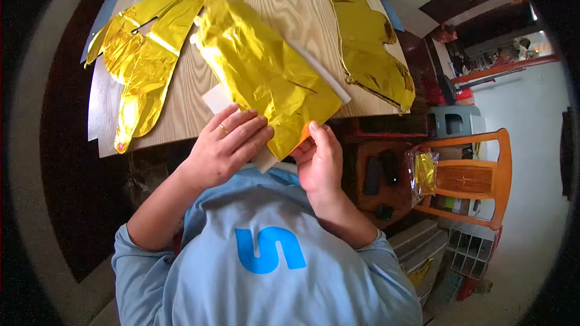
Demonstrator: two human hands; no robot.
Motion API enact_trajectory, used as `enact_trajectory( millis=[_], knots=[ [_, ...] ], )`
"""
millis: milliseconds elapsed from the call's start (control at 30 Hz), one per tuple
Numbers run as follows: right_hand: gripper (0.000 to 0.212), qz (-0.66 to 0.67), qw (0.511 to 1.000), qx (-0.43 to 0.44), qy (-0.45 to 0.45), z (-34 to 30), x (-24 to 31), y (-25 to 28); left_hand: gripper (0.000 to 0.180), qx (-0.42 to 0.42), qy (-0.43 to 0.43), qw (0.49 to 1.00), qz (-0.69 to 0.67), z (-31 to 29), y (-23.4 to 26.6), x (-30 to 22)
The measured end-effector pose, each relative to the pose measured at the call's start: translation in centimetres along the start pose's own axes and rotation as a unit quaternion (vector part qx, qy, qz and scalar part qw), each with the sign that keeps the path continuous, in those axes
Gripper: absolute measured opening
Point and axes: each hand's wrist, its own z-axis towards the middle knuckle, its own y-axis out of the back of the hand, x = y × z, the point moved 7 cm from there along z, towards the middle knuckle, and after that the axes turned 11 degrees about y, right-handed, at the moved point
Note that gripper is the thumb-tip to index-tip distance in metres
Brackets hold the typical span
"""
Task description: Folding gold foil sheets and placing them onto cardboard backings for assembly.
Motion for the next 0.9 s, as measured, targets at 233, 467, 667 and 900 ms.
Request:
enact_trajectory(
  millis=[233,467,667,900],
  knots=[
    [0.051,-0.125,0.975,0.120,0.139,1.0,3.4,-1.5,0.042,-0.056,-0.038,0.996,-0.058,-0.7,3.4,1.3],
    [0.034,-0.116,0.961,0.229,0.106,1.2,6.7,-2.1,0.032,-0.187,-0.069,0.976,-0.091,1.3,7.0,1.9],
    [0.015,-0.122,0.971,0.200,-0.047,1.4,2.1,1.6,0.029,-0.015,-0.001,0.989,-0.145,0.0,2.5,6.2],
    [0.018,-0.134,0.974,0.173,-0.062,1.2,-4.1,6.0,0.060,0.167,0.132,0.974,-0.078,-1.0,2.0,6.7]
  ],
)
